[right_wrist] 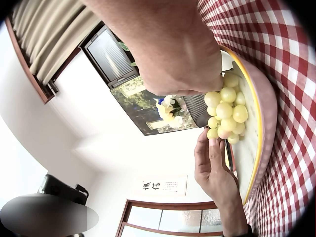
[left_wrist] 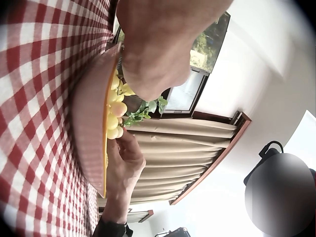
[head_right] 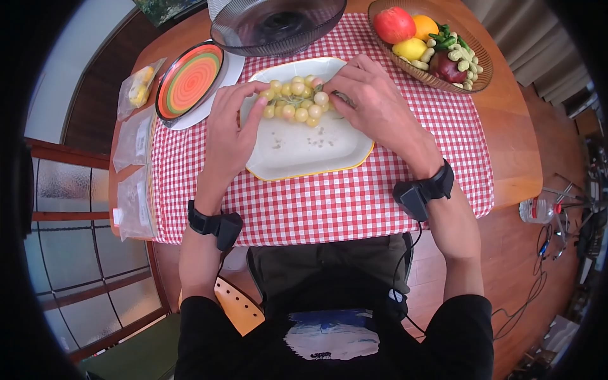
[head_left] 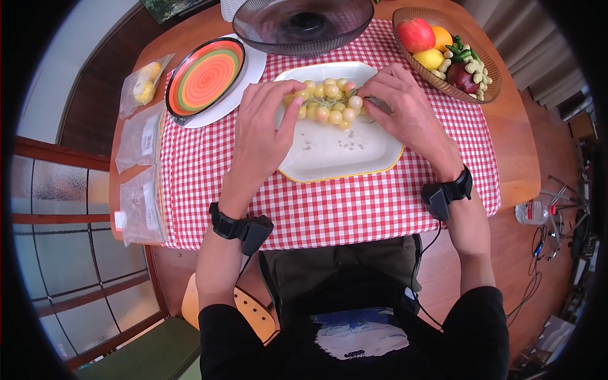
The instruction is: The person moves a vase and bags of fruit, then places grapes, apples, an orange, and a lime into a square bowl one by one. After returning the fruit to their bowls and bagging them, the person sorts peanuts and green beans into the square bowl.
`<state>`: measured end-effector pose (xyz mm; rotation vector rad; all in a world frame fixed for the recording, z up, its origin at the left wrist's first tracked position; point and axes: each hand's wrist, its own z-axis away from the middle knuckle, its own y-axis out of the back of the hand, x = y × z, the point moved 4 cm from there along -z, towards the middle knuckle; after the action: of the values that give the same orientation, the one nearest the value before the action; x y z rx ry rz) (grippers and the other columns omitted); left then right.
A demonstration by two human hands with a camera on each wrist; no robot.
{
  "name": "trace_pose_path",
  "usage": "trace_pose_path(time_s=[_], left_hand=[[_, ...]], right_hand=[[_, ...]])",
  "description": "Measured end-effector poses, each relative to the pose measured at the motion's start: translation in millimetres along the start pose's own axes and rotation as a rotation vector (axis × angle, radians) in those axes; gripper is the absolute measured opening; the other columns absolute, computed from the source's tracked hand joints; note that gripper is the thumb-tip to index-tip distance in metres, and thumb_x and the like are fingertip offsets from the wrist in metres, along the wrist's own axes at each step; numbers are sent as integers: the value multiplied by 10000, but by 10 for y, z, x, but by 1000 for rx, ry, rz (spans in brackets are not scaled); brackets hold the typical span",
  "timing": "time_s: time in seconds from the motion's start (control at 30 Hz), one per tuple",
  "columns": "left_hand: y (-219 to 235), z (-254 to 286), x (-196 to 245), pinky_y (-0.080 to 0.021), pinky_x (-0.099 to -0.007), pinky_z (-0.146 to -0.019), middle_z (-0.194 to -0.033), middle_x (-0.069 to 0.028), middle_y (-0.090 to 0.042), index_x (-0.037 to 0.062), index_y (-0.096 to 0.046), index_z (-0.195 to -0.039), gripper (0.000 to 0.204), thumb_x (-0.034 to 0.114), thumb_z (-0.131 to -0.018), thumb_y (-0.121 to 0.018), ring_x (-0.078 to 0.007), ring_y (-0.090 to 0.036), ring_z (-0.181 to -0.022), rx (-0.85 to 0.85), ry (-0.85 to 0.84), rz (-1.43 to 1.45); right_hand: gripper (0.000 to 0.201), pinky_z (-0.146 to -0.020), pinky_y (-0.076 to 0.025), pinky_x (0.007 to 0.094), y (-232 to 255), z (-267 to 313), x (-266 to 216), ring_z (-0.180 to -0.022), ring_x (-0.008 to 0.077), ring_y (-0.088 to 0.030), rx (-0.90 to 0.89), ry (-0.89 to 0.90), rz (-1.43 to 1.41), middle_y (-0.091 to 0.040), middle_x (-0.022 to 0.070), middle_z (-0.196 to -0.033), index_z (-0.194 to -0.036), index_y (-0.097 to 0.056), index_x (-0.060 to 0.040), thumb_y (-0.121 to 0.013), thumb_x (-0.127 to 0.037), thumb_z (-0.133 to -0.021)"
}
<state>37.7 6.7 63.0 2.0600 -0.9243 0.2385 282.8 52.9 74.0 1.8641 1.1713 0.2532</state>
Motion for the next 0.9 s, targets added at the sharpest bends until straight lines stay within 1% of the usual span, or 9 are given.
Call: trace_pose_path(time_s=[0.2,0.4,0.7,0.77,0.9], left_hand=[[-2,-6,5,-533,-429,-959,-1144,-122,-762,16,-754,-1206,201,96,-1024,-737,-312,-662,-1069,1,21,11],[-1,-6,11,-543,-430,-916,-1104,-122,-768,0,-763,-1182,184,92,-1024,-738,-306,-673,-1028,8,42,34],[-3,10,-16,-550,-417,-893,-1088,-115,-764,-7,-778,-1170,191,94,-1009,-761,-292,-672,-1014,16,12,4],[0,6,-18,-541,-401,-873,-1103,-100,-776,-2,-771,-1194,208,90,-1008,-778,-278,-671,-1023,29,-36,-25],[8,-6,16,-534,-410,-903,-1092,-102,-773,0,-775,-1195,218,92,-997,-788,-290,-667,-1041,43,-67,-50]], right_hand=[[163,-954,-540,426,-3,8,1,-1013,295,-634,0,1,8,-749,86,-1022,-1014,-801,-18,-805,-52,-855],[164,-950,-539,425,-6,4,3,-1006,295,-632,8,11,-1,-747,84,-1016,-1015,-801,-20,-804,-50,-854],[169,-951,-542,425,-17,9,9,-1012,293,-635,9,14,1,-747,83,-1016,-1018,-803,-22,-808,-43,-850],[171,-952,-543,425,-10,7,12,-1014,292,-636,12,9,0,-748,84,-1018,-1020,-803,-23,-808,-43,-850],[173,-955,-544,423,-5,9,4,-1019,293,-638,2,11,5,-750,85,-1024,-1024,-805,-22,-805,-45,-853]])
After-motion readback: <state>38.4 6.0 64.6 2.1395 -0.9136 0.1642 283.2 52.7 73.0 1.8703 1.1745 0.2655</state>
